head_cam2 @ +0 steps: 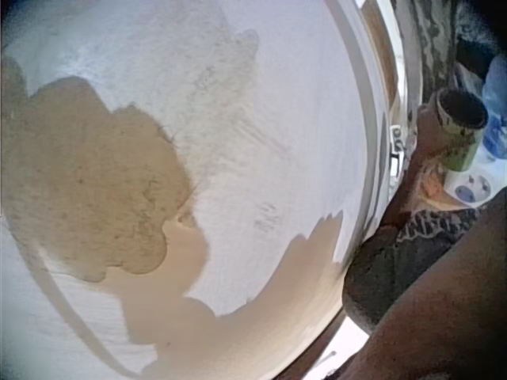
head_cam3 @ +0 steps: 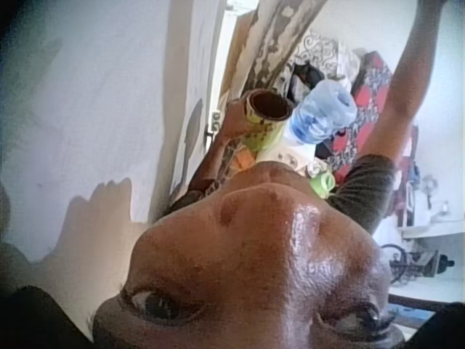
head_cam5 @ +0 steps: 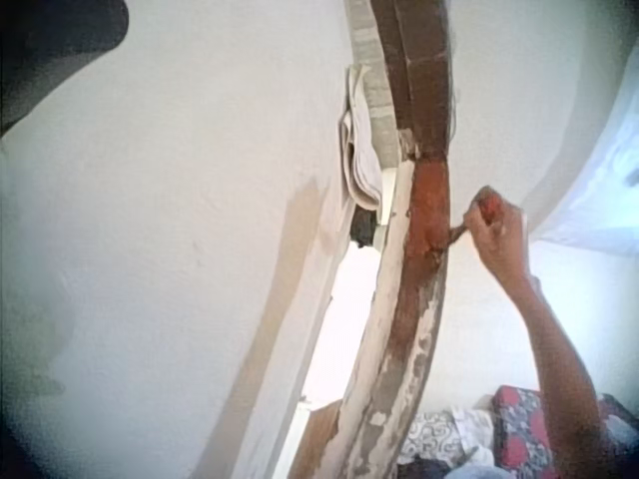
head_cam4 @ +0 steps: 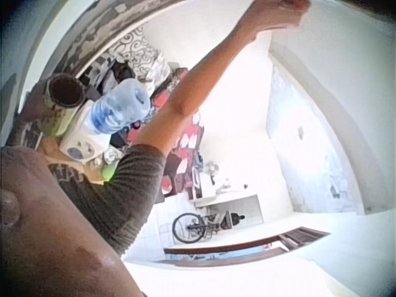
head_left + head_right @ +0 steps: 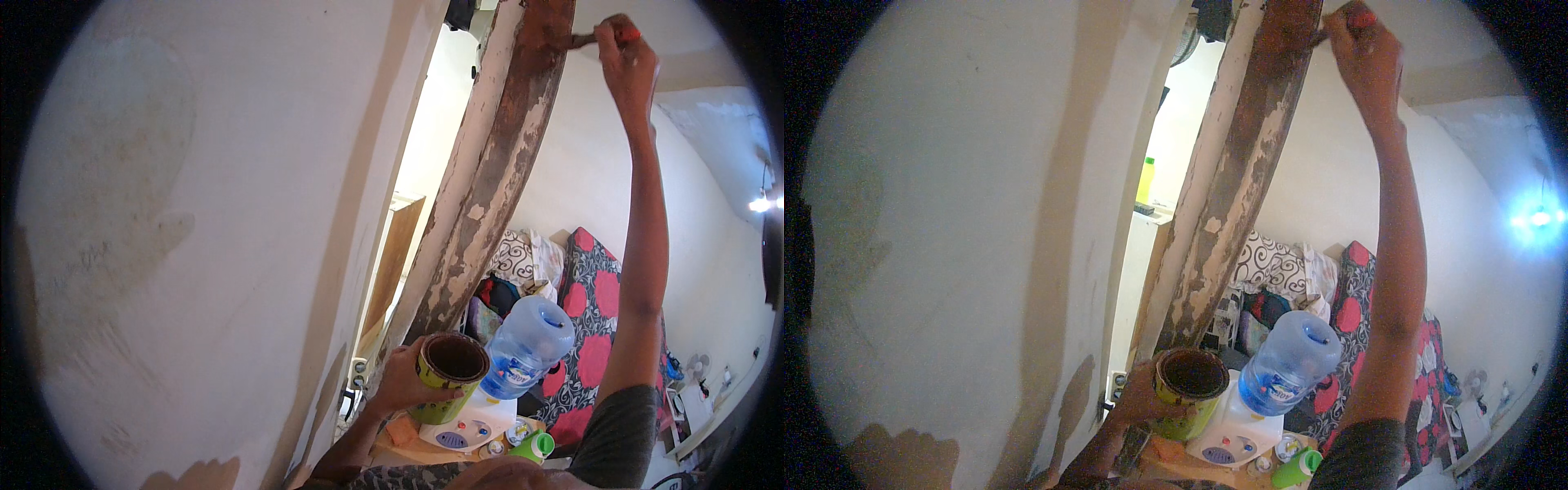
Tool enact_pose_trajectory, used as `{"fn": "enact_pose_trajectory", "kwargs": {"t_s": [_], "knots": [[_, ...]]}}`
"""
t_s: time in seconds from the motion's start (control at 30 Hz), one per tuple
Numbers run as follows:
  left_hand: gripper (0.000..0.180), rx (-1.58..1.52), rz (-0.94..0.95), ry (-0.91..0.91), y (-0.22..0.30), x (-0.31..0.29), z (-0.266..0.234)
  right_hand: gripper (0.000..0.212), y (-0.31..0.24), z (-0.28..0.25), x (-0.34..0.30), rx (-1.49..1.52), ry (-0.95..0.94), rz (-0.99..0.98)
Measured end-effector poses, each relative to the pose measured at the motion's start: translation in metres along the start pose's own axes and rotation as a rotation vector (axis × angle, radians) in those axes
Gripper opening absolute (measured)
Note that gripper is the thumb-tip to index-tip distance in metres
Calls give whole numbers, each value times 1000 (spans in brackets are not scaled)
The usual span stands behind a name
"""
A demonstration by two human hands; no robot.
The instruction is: The person paints a door frame by dipping a brush into a can of paint and applying it to the wood surface.
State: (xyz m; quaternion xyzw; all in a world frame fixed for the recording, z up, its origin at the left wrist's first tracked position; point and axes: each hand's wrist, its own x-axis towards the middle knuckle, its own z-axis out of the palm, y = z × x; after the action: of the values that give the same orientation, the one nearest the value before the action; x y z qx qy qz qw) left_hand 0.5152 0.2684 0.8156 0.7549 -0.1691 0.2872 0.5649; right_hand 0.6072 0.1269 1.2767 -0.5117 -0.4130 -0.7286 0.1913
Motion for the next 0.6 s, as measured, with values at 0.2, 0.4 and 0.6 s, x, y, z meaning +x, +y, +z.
{"fn": "enact_pose_trajectory", "kwargs": {"t_s": [0.2, 0.4, 0.6], "knots": [[83, -29, 6, 8, 0, -1, 0, 18, -13, -17, -32, 157, 12, 63], [86, -33, 24, -7, -1, 0, 3, 18, -3, -20, -47, 103, -34, 32], [88, -49, -13, -15, -2, -4, 3, 19, -10, -23, -41, 174, 93, 21]]}}
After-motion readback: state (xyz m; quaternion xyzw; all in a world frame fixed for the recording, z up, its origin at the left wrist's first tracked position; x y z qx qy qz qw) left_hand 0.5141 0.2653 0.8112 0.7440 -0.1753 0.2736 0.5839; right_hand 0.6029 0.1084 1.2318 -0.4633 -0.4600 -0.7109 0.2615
